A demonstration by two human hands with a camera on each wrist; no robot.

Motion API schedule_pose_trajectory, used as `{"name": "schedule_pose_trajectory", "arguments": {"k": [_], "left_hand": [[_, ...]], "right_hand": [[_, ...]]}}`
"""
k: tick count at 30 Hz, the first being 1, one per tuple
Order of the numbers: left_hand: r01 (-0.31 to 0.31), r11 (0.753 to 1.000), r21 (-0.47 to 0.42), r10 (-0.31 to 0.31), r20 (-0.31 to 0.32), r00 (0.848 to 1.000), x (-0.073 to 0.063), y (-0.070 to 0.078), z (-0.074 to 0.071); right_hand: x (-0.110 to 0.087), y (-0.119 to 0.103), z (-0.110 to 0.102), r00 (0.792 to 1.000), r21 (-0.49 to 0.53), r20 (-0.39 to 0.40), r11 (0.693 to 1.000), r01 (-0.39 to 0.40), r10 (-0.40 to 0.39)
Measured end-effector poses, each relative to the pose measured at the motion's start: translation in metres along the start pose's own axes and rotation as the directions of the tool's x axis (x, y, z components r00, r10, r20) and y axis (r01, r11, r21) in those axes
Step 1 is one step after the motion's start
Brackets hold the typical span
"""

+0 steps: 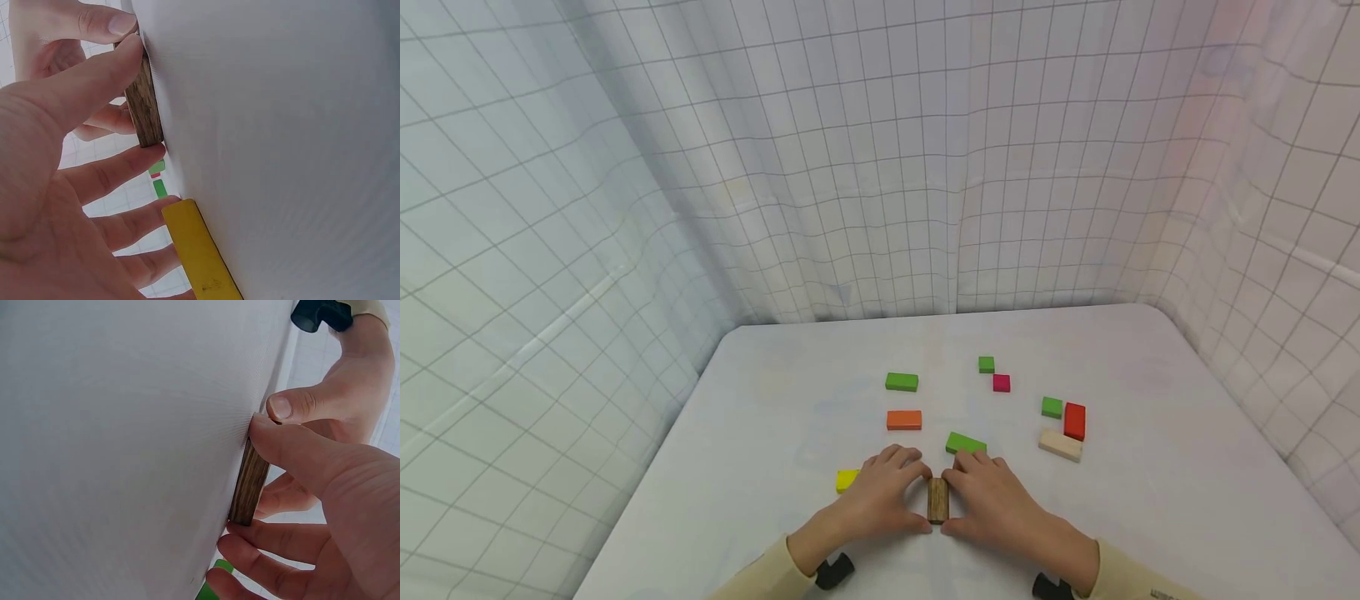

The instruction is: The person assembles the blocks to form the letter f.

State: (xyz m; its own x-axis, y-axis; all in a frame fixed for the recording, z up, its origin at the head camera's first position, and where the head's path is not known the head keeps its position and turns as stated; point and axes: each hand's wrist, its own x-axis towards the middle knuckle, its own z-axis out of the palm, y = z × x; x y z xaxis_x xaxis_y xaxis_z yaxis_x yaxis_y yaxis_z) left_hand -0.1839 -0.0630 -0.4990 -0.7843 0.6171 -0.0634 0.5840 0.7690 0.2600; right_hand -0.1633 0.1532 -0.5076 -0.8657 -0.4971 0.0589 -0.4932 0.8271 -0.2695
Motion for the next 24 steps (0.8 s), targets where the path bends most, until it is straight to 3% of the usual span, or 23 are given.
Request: {"name": "schedule_pose_trajectory", "arguments": {"k": [7,13,18,24], "left_hand": [[-0.037,0.999,-0.03,0.038,0.017,0.999,0.001,-0.006,-0.003],[-0.119,0.98,-0.161,0.127,0.042,0.991,0.004,-0.025,-0.018],[-0.095,0.967,-0.237,0.113,0.061,0.992,0.005,-0.038,-0.033],[-0.068,0.966,-0.251,0.083,0.049,0.995,0.006,-0.054,-0.04]], "right_hand": [[-0.002,-0.001,-0.002,1.0,0.015,-0.007,1.0,0.003,-0.003],[-0.002,-0.003,-0.003,1.0,0.015,0.004,1.0,-0.012,0.012],[-0.001,-0.004,-0.003,1.0,0.006,0.011,1.0,-0.024,0.024],[-0.001,-0.003,-0.001,1.0,0.003,0.006,1.0,-0.02,0.02]]}}
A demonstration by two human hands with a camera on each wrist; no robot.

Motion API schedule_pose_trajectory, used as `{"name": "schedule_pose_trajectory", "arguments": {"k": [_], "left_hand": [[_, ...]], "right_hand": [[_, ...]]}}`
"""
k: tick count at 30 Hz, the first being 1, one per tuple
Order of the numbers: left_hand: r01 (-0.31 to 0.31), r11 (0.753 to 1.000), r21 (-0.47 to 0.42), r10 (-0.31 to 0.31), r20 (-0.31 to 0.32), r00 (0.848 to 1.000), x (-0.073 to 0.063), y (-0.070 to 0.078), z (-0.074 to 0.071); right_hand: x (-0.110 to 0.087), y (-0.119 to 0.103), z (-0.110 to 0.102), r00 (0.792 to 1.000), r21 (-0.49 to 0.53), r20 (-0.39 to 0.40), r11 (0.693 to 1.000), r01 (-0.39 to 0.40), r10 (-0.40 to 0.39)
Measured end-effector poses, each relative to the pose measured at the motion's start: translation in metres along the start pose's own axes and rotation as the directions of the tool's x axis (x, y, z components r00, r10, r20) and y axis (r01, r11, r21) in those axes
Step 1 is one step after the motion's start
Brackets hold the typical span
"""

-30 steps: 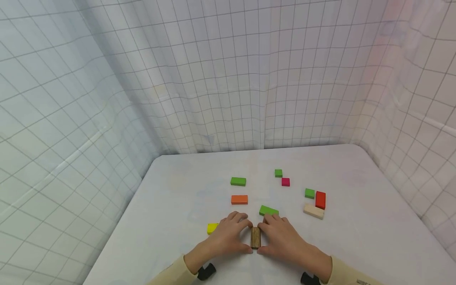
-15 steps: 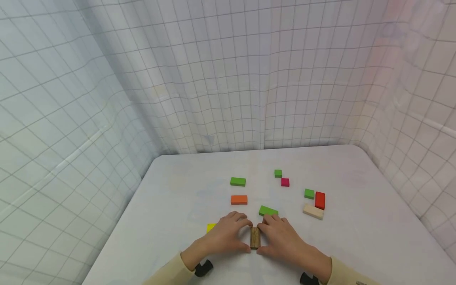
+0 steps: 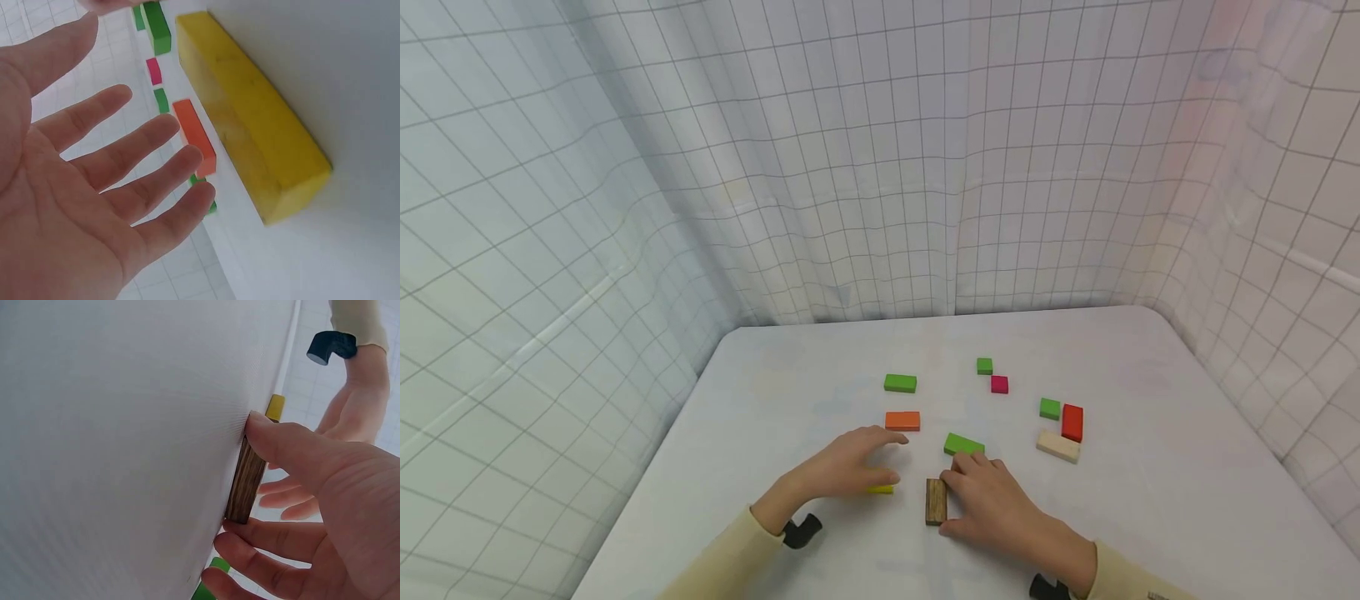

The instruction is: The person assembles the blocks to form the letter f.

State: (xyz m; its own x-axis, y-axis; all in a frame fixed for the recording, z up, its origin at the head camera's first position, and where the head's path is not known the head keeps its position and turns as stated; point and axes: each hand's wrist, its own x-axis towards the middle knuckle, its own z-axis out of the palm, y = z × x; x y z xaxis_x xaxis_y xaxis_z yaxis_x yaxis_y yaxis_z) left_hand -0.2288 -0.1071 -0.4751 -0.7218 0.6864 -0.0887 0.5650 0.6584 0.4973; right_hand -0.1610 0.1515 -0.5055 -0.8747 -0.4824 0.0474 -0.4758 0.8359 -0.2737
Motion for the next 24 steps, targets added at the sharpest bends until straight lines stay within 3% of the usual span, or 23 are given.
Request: {"name": "schedule_pose_trajectory", "arguments": {"k": [15,24], "left_hand": [[-0.011,1.0,-0.018,0.012,0.033,0.999,0.003,-0.035,-0.002],[0.001,0.997,-0.073,0.002,0.042,0.999,0.0,-0.047,-0.001]], "right_hand": [[-0.001,-0.001,0.0,1.0,0.002,-0.002,1.0,-0.001,0.001],[-0.001,-0.002,-0.001,1.0,-0.002,-0.006,1.0,0.0,0.0]]}}
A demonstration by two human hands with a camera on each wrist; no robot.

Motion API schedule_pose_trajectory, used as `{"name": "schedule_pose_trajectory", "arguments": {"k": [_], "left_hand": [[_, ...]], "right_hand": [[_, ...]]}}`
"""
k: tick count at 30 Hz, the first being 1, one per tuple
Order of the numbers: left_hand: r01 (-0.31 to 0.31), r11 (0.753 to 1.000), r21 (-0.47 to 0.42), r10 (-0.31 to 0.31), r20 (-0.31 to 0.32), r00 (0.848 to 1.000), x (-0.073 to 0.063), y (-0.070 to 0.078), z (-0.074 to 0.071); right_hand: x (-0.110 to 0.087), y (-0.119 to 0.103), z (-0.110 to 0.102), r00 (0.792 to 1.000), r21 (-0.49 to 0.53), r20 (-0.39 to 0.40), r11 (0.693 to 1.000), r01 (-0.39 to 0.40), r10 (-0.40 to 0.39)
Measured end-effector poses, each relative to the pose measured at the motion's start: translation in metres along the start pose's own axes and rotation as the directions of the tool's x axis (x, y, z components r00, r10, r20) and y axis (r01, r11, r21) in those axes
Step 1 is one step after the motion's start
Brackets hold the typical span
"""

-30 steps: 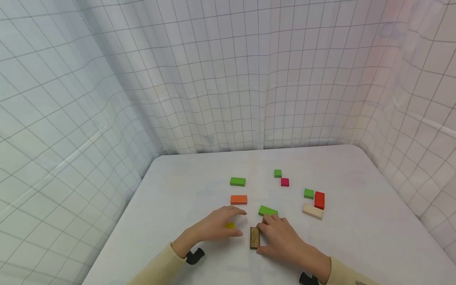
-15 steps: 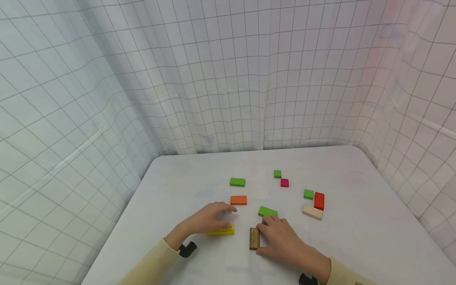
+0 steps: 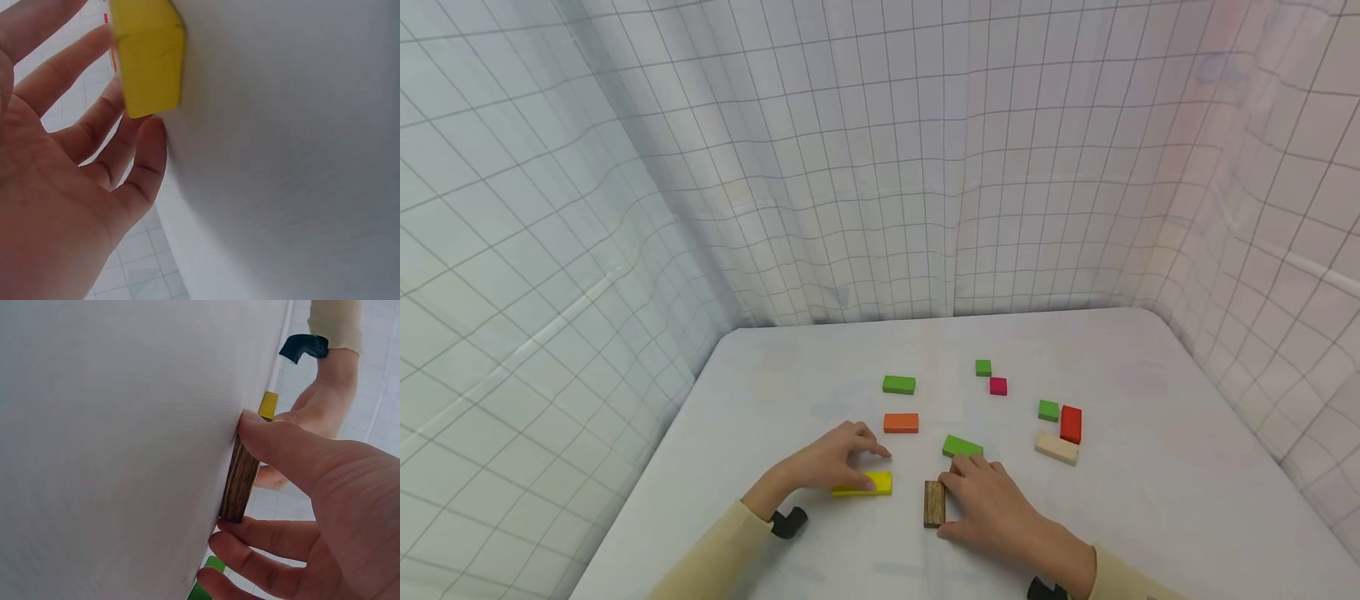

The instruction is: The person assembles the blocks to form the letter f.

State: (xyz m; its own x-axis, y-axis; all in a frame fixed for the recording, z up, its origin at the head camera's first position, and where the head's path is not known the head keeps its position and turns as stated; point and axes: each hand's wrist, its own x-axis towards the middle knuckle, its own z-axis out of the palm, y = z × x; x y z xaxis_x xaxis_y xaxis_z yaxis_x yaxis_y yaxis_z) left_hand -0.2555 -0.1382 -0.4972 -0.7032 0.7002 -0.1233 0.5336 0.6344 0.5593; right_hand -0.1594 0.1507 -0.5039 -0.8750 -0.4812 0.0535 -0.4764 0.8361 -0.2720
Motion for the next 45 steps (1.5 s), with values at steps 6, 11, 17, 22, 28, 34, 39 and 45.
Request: {"name": "schedule_pose_trajectory", "arguments": {"k": [6,11,17,22,28,34,39,45], "left_hand": [[0.018,1.0,-0.025,-0.018,-0.008,1.0,-0.002,-0.001,0.003],[0.021,1.0,-0.014,-0.021,0.001,1.0,-0.004,0.001,0.004],[-0.009,0.999,-0.04,0.009,0.004,1.0,-0.006,0.005,0.004],[-0.034,0.995,-0.098,0.034,-0.003,0.999,-0.008,0.008,0.006],[-0.067,0.985,-0.161,0.066,-0.008,0.998,-0.01,0.009,0.007],[-0.079,0.972,-0.219,0.086,0.025,0.996,-0.005,0.007,0.008],[-0.048,0.966,-0.255,0.048,-0.004,0.999,-0.002,0.009,0.006],[-0.012,0.955,-0.298,-0.008,-0.066,0.998,0.005,0.014,0.004]], "right_hand": [[0.0,0.001,0.001,1.0,-0.002,-0.002,1.0,-0.004,0.004],[0.0,0.0,0.001,1.0,0.004,-0.002,1.0,-0.009,0.009],[0.001,0.0,0.002,1.0,0.013,0.005,1.0,-0.021,0.021],[0.001,0.001,0.002,1.0,0.012,0.006,1.0,-0.017,0.017],[0.001,0.0,0.003,1.0,0.016,0.009,1.0,-0.023,0.022],[0.0,-0.001,0.001,1.0,0.027,0.013,0.999,-0.023,0.022],[-0.001,-0.001,0.002,1.0,0.025,0.01,1.0,-0.013,0.012],[0.0,0.0,0.002,1.0,0.017,0.012,1.0,-0.019,0.019]]}}
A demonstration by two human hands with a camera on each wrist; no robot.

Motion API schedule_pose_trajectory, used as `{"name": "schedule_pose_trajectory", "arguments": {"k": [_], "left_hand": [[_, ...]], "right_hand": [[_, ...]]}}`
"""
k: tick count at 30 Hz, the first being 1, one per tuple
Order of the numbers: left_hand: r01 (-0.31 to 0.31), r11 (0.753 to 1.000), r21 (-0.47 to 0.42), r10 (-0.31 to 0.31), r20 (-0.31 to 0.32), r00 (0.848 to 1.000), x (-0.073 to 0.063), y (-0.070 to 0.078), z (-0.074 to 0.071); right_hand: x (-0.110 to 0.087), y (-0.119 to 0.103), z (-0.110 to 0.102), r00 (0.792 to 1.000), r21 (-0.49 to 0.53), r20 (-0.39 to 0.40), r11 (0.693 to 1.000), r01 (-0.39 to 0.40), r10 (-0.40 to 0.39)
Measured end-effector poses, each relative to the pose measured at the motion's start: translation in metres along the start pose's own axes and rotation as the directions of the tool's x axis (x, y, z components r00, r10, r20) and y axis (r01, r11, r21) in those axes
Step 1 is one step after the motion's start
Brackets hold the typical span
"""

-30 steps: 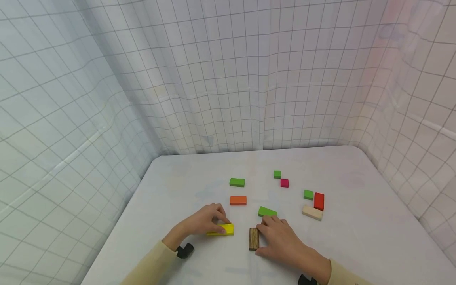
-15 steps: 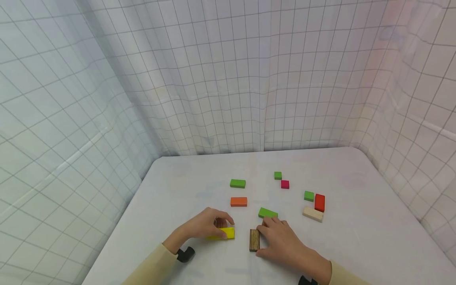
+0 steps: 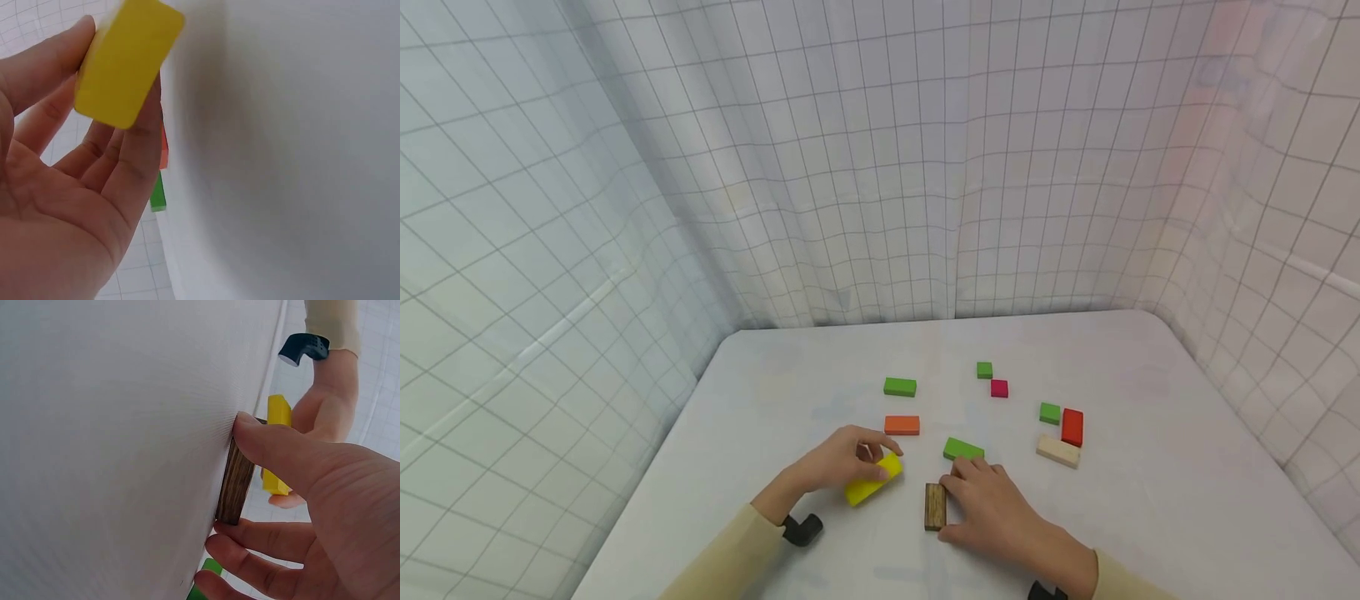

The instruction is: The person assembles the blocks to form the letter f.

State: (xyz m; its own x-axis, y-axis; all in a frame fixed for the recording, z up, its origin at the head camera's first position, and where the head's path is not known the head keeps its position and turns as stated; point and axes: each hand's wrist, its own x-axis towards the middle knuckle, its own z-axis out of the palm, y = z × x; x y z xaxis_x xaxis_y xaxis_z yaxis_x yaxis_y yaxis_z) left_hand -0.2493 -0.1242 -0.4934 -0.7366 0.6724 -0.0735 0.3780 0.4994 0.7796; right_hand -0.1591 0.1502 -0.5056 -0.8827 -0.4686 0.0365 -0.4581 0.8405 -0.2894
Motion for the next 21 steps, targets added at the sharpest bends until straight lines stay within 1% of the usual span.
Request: {"name": "schedule_pose_trajectory", "arguments": {"k": [6,11,16,21], "left_hand": [[0.046,0.998,-0.051,-0.049,-0.062,0.997,0.007,0.005,0.001],[0.068,0.994,-0.087,-0.078,-0.126,0.989,0.013,0.008,0.004],[0.09,0.993,-0.081,-0.104,-0.193,0.976,0.021,0.011,0.008],[0.119,0.99,-0.078,-0.136,-0.262,0.955,0.029,0.015,0.014]], "right_hand": [[0.0,0.001,0.001,1.0,0.001,-0.002,1.0,0.004,-0.004],[-0.001,0.002,0.001,1.0,0.004,-0.007,1.0,0.014,-0.014],[-0.001,0.002,0.001,1.0,0.004,-0.005,1.0,0.022,-0.022],[-0.001,0.002,0.0,1.0,-0.008,-0.007,1.0,0.021,-0.021]]}}
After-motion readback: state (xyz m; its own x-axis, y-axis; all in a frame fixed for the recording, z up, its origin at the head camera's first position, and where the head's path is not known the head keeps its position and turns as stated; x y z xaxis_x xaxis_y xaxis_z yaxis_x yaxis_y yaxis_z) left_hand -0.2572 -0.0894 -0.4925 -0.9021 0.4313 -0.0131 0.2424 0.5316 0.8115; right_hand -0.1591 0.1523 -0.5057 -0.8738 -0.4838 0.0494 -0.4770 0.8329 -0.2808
